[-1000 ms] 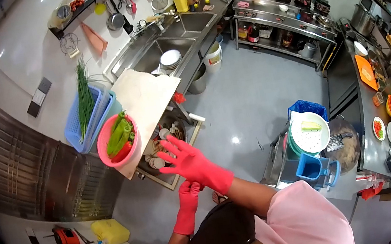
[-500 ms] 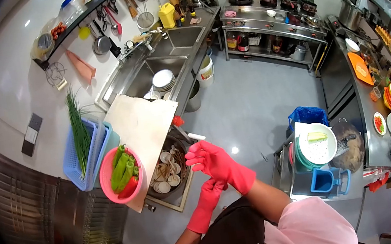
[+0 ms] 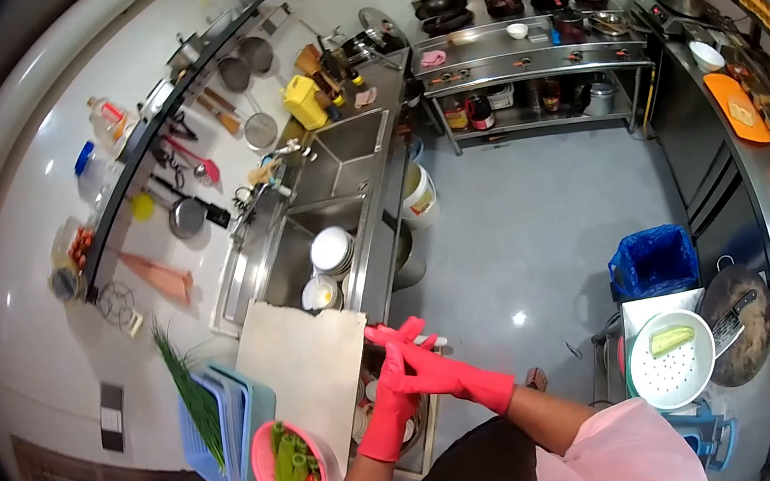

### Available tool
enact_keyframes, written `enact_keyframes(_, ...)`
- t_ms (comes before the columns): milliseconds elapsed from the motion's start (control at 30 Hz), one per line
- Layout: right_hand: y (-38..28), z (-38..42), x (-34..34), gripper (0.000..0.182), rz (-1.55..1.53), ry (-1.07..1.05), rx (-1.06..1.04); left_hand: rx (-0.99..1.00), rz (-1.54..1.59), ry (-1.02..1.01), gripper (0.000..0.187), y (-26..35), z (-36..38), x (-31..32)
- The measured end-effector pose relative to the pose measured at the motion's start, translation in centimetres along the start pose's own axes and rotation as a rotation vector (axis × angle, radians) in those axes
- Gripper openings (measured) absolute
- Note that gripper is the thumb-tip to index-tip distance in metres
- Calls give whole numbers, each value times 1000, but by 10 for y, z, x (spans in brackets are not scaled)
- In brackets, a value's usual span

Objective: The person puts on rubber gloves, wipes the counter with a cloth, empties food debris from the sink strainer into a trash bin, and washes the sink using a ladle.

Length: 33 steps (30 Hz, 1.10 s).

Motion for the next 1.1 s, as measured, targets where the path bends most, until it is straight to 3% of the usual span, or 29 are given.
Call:
enact_keyframes(133, 47, -24, -43, 81, 124, -75, -146, -241, -66, -256, 56, 3, -39, 11)
enact_keyframes(167, 49, -26, -52, 76, 183, -59, -124, -222, -129, -240, 48, 2, -49, 10)
enact_keyframes(267, 42, -33, -81, 65, -65, -162, 53, -390, -9, -217, 44, 3, -79, 21)
enact_keyframes(300, 38, -39, -93, 48, 1, -130, 43, -416, 34, -181, 41, 5, -90, 28)
enact_keyframes(400, 111, -65, -110, 29, 74, 60, 34, -460, 149, -245, 42, -31, -153, -8)
enact_keyframes(433, 113, -74, -124, 36, 21, 62, 79, -496, 25, -164, 59, -39, -180, -15)
enact_keyframes(533, 88, -108, -181, 60, -133, 66, 219, -258, -2, -18, 80, -39, -246, 0)
enact_keyframes(567, 74, -122, -199, 68, -183, 73, 265, -262, -20, -73, 94, -17, -262, 13)
enact_keyframes(633, 46, -153, -231, 86, -272, 96, 343, -167, 13, 21, 94, -19, -315, 2)
enact_keyframes(667, 32, -171, -241, 86, -228, 133, 315, -122, 33, 71, 94, 6, -333, 19)
enact_keyframes(700, 20, -192, -247, 85, -184, 166, 284, -279, 236, 128, 79, 26, -338, 31)
enact_keyframes(733, 13, -211, -255, 84, -143, 199, 245, -209, 158, 96, 80, 48, -344, 36)
enact_keyframes(800, 88, -236, -308, 73, 69, 552, 132, -67, -5, 35, 82, 75, -364, 33)
enact_keyframes(833, 119, -241, -330, 67, 166, 732, 78, 26, 7, 169, 72, 77, -377, 23)
enact_keyframes(933, 125, -245, -386, 56, 334, 1113, 331, -25, -209, -212, 53, 42, -413, -3)
enact_keyframes(967, 114, -255, -391, 51, 410, 1209, 290, -154, -168, -278, 43, 37, -414, 5)
enact_keyframes(1000, 111, -265, -400, 53, 495, 1152, 325, -249, -189, -349, 46, 26, -418, 12)
enact_keyframes(1100, 105, -290, -417, 59, 640, 991, 355, -242, -399, -369, 42, 37, -430, 35)
Point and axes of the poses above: each hand's wrist, its own z-axis away from the middle knuckle, its own x-axis out of the palm, y = z × x, the point moved 3 cm from there along -z, towards the middle knuckle, and after that the axes turned 11 degrees about z, right-handed, at the moved point
